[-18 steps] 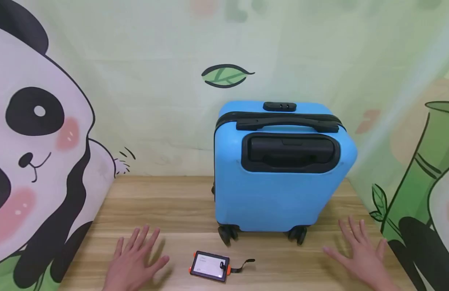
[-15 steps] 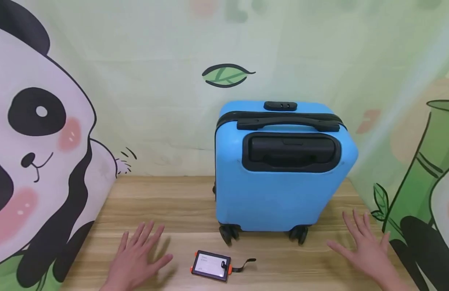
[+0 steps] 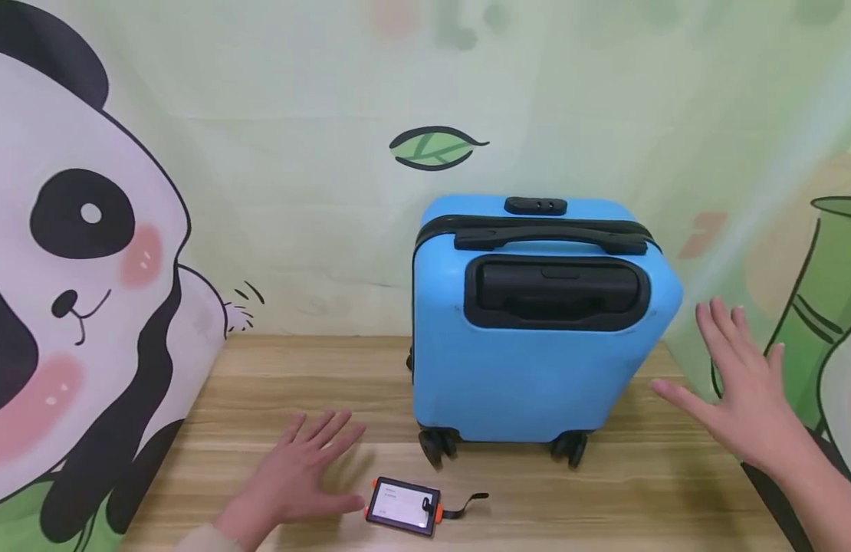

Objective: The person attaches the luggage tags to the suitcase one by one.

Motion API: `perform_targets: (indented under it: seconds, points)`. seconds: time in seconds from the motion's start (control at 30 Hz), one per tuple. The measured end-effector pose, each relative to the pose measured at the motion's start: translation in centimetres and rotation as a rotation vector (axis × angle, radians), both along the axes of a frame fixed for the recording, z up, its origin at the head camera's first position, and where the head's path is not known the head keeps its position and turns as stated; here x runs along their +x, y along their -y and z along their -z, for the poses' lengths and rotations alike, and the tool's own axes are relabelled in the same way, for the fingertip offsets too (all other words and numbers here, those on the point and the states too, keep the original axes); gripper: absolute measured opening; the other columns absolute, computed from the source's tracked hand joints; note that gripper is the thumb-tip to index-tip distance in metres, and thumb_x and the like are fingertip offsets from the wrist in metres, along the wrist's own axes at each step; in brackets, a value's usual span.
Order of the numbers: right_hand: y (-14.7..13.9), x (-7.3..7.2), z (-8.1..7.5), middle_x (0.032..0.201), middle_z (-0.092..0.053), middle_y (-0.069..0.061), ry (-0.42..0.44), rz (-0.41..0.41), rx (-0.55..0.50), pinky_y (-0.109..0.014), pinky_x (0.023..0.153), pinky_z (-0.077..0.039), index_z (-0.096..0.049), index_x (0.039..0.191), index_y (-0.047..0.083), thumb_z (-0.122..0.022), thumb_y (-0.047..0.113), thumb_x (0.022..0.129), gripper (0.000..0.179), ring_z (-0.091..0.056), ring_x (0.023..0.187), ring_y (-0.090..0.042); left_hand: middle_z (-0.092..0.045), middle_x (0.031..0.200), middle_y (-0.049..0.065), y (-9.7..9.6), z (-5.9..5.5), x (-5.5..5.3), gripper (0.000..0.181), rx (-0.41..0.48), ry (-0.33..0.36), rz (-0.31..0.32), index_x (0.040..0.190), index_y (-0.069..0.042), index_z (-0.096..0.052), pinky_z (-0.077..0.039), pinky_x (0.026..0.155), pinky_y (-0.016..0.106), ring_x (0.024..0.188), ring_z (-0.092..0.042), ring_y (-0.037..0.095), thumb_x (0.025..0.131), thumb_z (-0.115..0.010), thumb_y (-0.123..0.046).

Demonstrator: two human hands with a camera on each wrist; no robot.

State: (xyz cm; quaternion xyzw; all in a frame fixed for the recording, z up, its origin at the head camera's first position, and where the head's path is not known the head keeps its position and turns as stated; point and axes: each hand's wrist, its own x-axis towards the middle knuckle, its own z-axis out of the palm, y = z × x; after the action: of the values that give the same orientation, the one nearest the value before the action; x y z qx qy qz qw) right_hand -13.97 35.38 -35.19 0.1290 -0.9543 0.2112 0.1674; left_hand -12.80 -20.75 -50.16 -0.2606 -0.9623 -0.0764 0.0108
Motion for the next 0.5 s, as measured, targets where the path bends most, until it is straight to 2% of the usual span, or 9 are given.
perform_targets:
  seconds: [0.1, 0.23, 0.37, 0.5]
  points:
    - [0.7, -0.9, -2.3, 0.179, -0.002, -0.017, -0.046, -0.051, -0.011, -0.078, 0.118, 0.017, -0.009, 0.172, 0.010, -0.080, 0.038, 0.096, 0.108, 0.008, 0.165, -0.040, -0.045, 0.167, 0.009, -1.0, 0.3, -0.5, 0.104, 0.020, 0.072, 0.066, 0.163, -0.026, -0.047, -0.027, 0.124, 0.068, 0.153, -0.043, 0.037, 0.080, -0.070, -0.085]
    - [1.9, -2.2, -4.8, 0.180, -0.003, -0.015, -0.067, -0.121, -0.025, -0.067, 0.127, 0.009, -0.011, 0.172, 0.011, -0.082, 0.034, 0.095, 0.108, 0.007, 0.165, -0.039, -0.042, 0.169, 0.008, -2.5, 0.9, -1.0, 0.108, 0.033, 0.187, 0.132, 0.166, -0.029, -0.042, -0.025, 0.125, 0.068, 0.155, -0.040, 0.035, 0.078, -0.073, -0.084]
    - [2.9, -3.5, -6.6, 0.180, -0.003, -0.013, -0.068, -0.157, -0.026, -0.066, 0.129, 0.003, -0.012, 0.172, 0.012, -0.082, 0.035, 0.095, 0.107, 0.005, 0.165, -0.038, -0.041, 0.170, 0.007, -3.9, 1.5, -1.3, 0.111, 0.004, 0.231, 0.170, 0.167, -0.030, -0.039, -0.025, 0.127, 0.063, 0.156, -0.039, 0.032, 0.077, -0.076, -0.082]
    - [3.5, -4.6, -8.0, 0.180, -0.003, -0.010, -0.056, -0.155, -0.035, -0.069, 0.128, 0.001, -0.012, 0.173, 0.014, -0.078, 0.039, 0.098, 0.103, 0.004, 0.166, -0.037, -0.040, 0.170, 0.006, -5.0, 2.4, -1.4, 0.113, -0.012, 0.255, 0.184, 0.167, -0.030, -0.038, -0.026, 0.127, 0.062, 0.156, -0.039, 0.032, 0.076, -0.078, -0.082]
